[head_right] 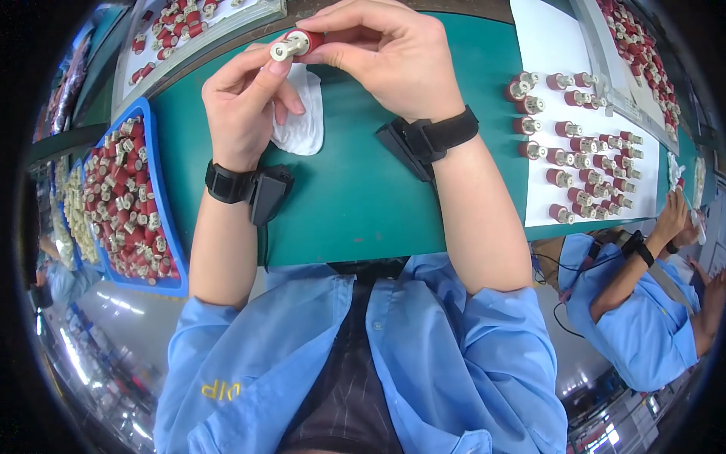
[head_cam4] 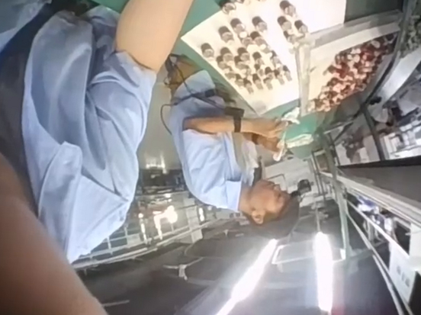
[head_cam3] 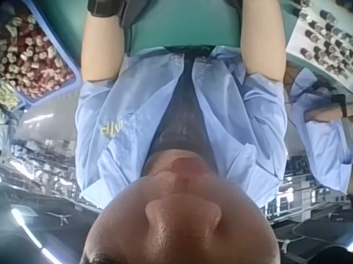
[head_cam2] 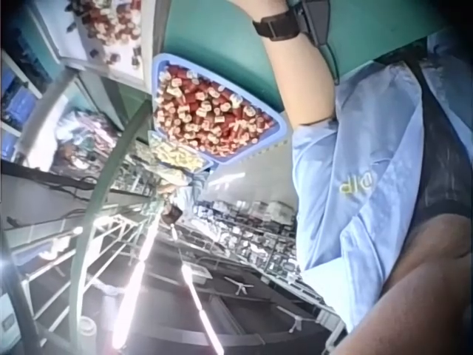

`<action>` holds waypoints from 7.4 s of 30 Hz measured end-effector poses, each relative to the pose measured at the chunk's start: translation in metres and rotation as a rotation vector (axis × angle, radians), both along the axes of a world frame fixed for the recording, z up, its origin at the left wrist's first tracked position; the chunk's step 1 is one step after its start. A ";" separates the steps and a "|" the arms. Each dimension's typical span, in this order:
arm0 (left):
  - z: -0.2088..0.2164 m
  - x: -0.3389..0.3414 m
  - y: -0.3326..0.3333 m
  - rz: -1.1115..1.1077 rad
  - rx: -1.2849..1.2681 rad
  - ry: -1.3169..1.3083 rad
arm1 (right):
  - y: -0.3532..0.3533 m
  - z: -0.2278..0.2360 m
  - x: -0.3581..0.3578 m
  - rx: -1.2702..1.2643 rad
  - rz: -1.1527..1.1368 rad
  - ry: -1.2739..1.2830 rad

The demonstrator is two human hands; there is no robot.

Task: The person picks up components from a tray, wipes them with a cloth, and arranges them on a white sheet. After inspecting and cleaning several components, the person gathers them and places them into a separate tray.

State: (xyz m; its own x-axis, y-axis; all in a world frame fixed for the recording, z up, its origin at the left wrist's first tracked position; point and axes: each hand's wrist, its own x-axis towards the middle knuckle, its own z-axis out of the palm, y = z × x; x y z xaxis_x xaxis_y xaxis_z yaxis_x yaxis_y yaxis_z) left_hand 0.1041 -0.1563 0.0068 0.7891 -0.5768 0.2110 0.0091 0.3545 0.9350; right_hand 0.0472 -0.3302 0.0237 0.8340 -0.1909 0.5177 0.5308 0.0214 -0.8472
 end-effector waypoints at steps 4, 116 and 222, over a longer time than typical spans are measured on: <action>0.001 0.002 -0.003 -0.002 0.038 -0.038 | -0.005 -0.009 -0.002 0.043 0.082 -0.191; 0.012 0.002 0.002 -0.325 0.555 -0.229 | -0.001 0.016 -0.032 -0.645 -0.154 0.142; -0.007 -0.010 -0.016 -0.045 0.147 0.164 | 0.004 0.079 -0.165 -0.787 -0.571 0.265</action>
